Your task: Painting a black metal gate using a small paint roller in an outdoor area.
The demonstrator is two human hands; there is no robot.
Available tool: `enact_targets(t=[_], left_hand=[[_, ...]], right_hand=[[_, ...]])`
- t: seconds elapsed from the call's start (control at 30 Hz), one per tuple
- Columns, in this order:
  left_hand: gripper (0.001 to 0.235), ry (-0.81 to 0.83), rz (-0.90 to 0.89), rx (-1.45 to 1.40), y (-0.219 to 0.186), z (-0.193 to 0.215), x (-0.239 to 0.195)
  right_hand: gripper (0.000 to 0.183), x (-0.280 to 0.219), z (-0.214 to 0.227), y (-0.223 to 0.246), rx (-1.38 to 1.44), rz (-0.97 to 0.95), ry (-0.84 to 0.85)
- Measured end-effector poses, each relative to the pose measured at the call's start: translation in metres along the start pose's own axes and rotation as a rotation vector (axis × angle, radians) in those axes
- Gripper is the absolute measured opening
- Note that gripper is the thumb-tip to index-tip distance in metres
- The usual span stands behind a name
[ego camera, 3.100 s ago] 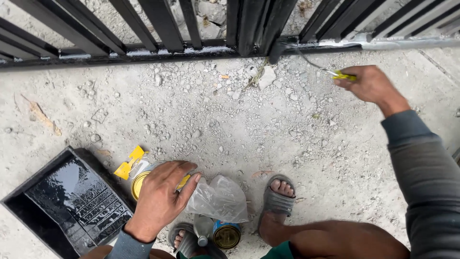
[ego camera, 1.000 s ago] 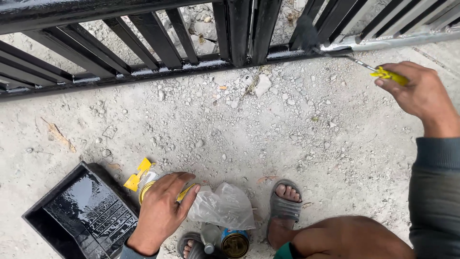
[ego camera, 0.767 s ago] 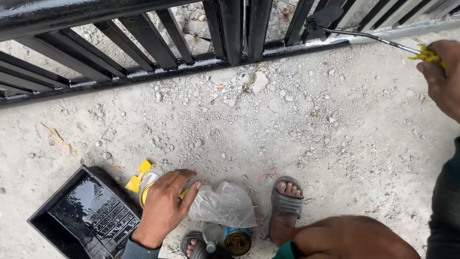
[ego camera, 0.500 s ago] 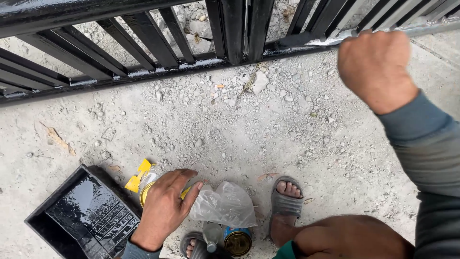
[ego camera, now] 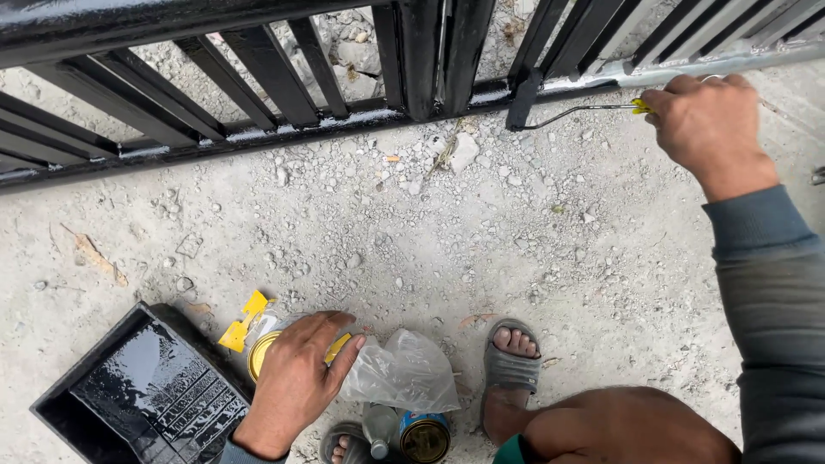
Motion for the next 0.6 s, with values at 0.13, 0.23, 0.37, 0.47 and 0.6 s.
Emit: enact_targets(t=[0.13,0.23,0.37,0.47,0.6], left_hand=[[0.028,0.004,0.022,0.007,0.003,0.001,0.0],[0.029,-0.001,0.028,0.009,0.007,-0.002,-0.002],[0.031,0.029,0.055,0.043,0.013,-0.009,-0.002],[0.033,0.058,0.071,0.052,0.017,-0.012,-0.003],[0.032,0.077,0.07,0.034,0.018,-0.01,0.003]], right_hand=[[0.035,0.003,-0.036,-0.013,-0.032,0.003,-0.061],[0.036,-0.008,-0.023,-0.001,-0.014,-0.026,0.01],[0.04,-0.033,-0.007,0.013,0.059,-0.005,0.128],[0.028,-0.08,0.034,-0.011,-0.281,-0.062,-0.053],[0.011,-0.035,-0.087,-0.101,0.107,0.009,-0.337]])
Point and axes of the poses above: each hand's wrist, its own x-axis towards the middle knuckle, its own z-axis out of the back of the hand, y = z × x, the point moved 8 cm from there along x, towards the middle knuckle, and after that the axes turned 3 degrees about x, right-handed, at the moved point
